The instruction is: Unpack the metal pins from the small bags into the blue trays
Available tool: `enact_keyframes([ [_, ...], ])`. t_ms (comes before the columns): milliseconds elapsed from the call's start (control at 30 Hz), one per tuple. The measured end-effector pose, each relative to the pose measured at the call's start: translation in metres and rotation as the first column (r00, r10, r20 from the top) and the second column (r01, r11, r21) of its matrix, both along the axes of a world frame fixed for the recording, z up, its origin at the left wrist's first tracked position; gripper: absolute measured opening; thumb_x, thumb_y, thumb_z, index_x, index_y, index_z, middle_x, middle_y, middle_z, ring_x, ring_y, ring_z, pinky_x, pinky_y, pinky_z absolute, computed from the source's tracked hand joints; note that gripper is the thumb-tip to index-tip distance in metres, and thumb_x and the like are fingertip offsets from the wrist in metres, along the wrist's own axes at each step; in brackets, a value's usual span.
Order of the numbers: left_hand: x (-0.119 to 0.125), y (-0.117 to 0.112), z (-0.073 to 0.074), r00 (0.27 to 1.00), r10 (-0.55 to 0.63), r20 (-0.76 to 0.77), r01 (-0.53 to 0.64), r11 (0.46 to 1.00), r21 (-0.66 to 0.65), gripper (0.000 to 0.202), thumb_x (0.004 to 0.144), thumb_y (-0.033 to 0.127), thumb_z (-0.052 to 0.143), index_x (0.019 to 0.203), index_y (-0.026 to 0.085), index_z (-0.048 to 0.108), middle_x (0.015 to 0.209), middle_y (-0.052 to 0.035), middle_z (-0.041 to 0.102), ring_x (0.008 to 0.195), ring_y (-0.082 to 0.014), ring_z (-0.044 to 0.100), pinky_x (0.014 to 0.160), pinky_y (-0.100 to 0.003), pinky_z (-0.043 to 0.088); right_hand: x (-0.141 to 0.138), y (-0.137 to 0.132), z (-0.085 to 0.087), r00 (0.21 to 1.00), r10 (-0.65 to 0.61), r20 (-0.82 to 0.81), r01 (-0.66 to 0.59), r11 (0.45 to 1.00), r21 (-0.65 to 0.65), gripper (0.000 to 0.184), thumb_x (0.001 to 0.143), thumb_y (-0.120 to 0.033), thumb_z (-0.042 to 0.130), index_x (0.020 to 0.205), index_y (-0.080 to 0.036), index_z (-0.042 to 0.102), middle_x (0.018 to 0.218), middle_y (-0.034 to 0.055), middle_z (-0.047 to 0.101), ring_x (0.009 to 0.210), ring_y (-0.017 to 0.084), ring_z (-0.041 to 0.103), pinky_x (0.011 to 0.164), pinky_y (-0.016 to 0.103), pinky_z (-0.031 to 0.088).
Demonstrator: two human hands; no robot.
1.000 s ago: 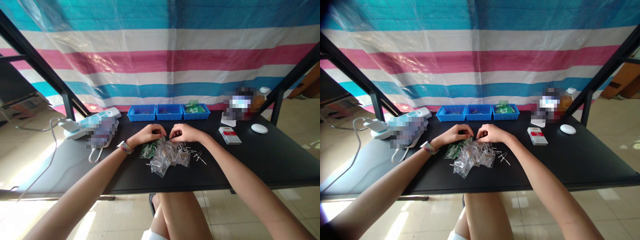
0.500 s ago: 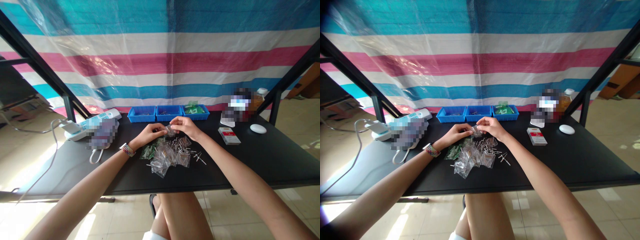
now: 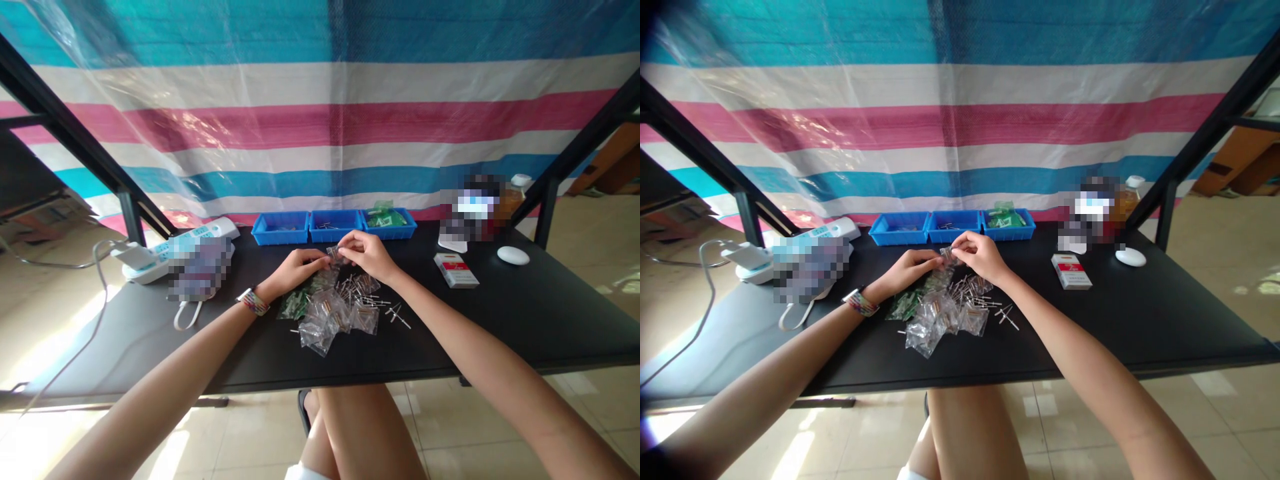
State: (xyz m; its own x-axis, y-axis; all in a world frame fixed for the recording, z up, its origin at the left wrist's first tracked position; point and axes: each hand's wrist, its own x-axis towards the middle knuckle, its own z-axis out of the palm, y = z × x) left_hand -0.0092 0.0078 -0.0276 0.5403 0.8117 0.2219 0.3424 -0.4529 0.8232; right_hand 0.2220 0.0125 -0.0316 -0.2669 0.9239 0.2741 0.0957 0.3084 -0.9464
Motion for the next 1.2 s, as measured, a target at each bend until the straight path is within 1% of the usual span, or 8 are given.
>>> enact_keyframes([
  [233, 0.0, -0.002, 0.003, 0.995, 0.057, 0.079, -0.073, 0.974, 0.216, 0.03, 0.097, 0.046, 0.069, 0.1, 0.019, 0.08, 0.102, -0.008, 0.076, 0.095, -0.0218, 0.069, 0.087, -0.032, 0.052, -0.005, -0.007, 0.004, 0.994, 0.084, -0.068, -0.08, 0.995, 0.054, 0.02, 0.082, -0.035, 0.077, 0.088, -0.021, 0.065, 0.078, 0.0008, 0.07, 0.072, 0.017, 0.068, 0.068, 0.03, 0.053],
  [367, 0.001, -0.005, 0.006, 0.99, 0.118, 0.082, -0.134, 0.964, 0.228, 0.031, 0.096, 0.047, 0.068, 0.086, 0.018, 0.077, 0.089, -0.0063, 0.075, 0.085, -0.02, 0.068, 0.081, -0.031, 0.051, -0.009, -0.007, 0.003, 0.992, 0.104, -0.073, -0.104, 0.995, 0.006, 0.029, 0.078, -0.037, 0.08, 0.099, -0.021, 0.068, 0.088, 0.0029, 0.072, 0.08, 0.018, 0.067, 0.074, 0.031, 0.053],
  [567, 0.004, -0.012, 0.012, 0.993, 0.11, 0.033, -0.115, 0.961, 0.253, 0.043, 0.098, 0.049, 0.064, 0.069, 0.018, 0.065, 0.073, -0.003, 0.065, 0.071, -0.0162, 0.059, 0.071, -0.029, 0.046, -0.011, -0.006, -0.001, 0.993, 0.113, -0.026, -0.113, 0.994, 0.008, 0.022, 0.08, -0.038, 0.078, 0.087, -0.021, 0.066, 0.083, 0.0023, 0.07, 0.076, 0.018, 0.064, 0.07, 0.031, 0.051],
  [667, 0.004, -0.013, 0.012, 0.994, 0.107, 0.033, -0.111, 0.973, 0.201, 0.056, 0.101, 0.053, 0.058, 0.059, 0.017, 0.062, 0.064, -0.0027, 0.06, 0.065, -0.0151, 0.054, 0.07, -0.029, 0.044, -0.011, -0.01, 0.003, 0.996, 0.086, -0.022, -0.083, 0.992, 0.097, 0.018, 0.085, -0.037, 0.076, 0.086, -0.021, 0.068, 0.082, 0.0019, 0.069, 0.073, 0.017, 0.062, 0.07, 0.031, 0.049],
  [767, 0.004, -0.013, 0.013, 0.99, 0.099, 0.097, -0.105, 0.993, 0.057, 0.062, 0.104, 0.058, 0.048, 0.065, 0.016, 0.071, 0.068, -0.0062, 0.068, 0.07, -0.0182, 0.062, 0.078, -0.032, 0.049, -0.011, -0.015, 0.007, 0.997, 0.029, 0.065, -0.044, 0.969, 0.245, 0.012, 0.09, -0.034, 0.073, 0.088, -0.022, 0.073, 0.085, 0.0031, 0.07, 0.072, 0.017, 0.06, 0.069, 0.032, 0.047],
  [900, 0.003, -0.011, 0.013, 0.983, 0.115, 0.144, -0.114, 0.993, -0.014, 0.054, 0.097, 0.059, 0.06, 0.071, 0.015, 0.076, 0.079, -0.0085, 0.076, 0.081, -0.0224, 0.068, 0.084, -0.033, 0.051, -0.01, -0.018, 0.008, 0.989, -0.014, 0.149, -0.047, 0.915, 0.4, 0.01, 0.094, -0.025, 0.069, 0.092, -0.024, 0.079, 0.096, 0.006, 0.073, 0.089, 0.021, 0.066, 0.077, 0.034, 0.05],
  [1067, 0.0, -0.004, 0.007, 0.979, 0.119, 0.169, -0.109, 0.992, -0.066, 0.044, 0.09, 0.057, 0.07, 0.078, 0.015, 0.078, 0.08, -0.0074, 0.077, 0.076, -0.0206, 0.067, 0.075, -0.03, 0.052, -0.009, -0.02, 0.012, 0.982, -0.033, 0.185, -0.055, 0.89, 0.452, 0.018, 0.09, -0.014, 0.066, 0.097, -0.025, 0.079, 0.11, 0.0071, 0.074, 0.11, 0.025, 0.068, 0.104, 0.043, 0.05],
  [1200, -0.006, 0.007, 0.003, 0.931, 0.259, 0.258, -0.243, 0.966, -0.092, 0.044, 0.088, 0.058, 0.073, 0.084, 0.014, 0.08, 0.084, -0.0085, 0.078, 0.067, -0.0165, 0.063, 0.066, -0.028, 0.049, -0.007, -0.019, 0.014, 0.993, -0.053, 0.104, 0.007, 0.915, 0.404, 0.022, 0.088, -0.014, 0.063, 0.103, -0.024, 0.077, 0.115, 0.0082, 0.075, 0.112, 0.025, 0.068, 0.1, 0.042, 0.053],
])
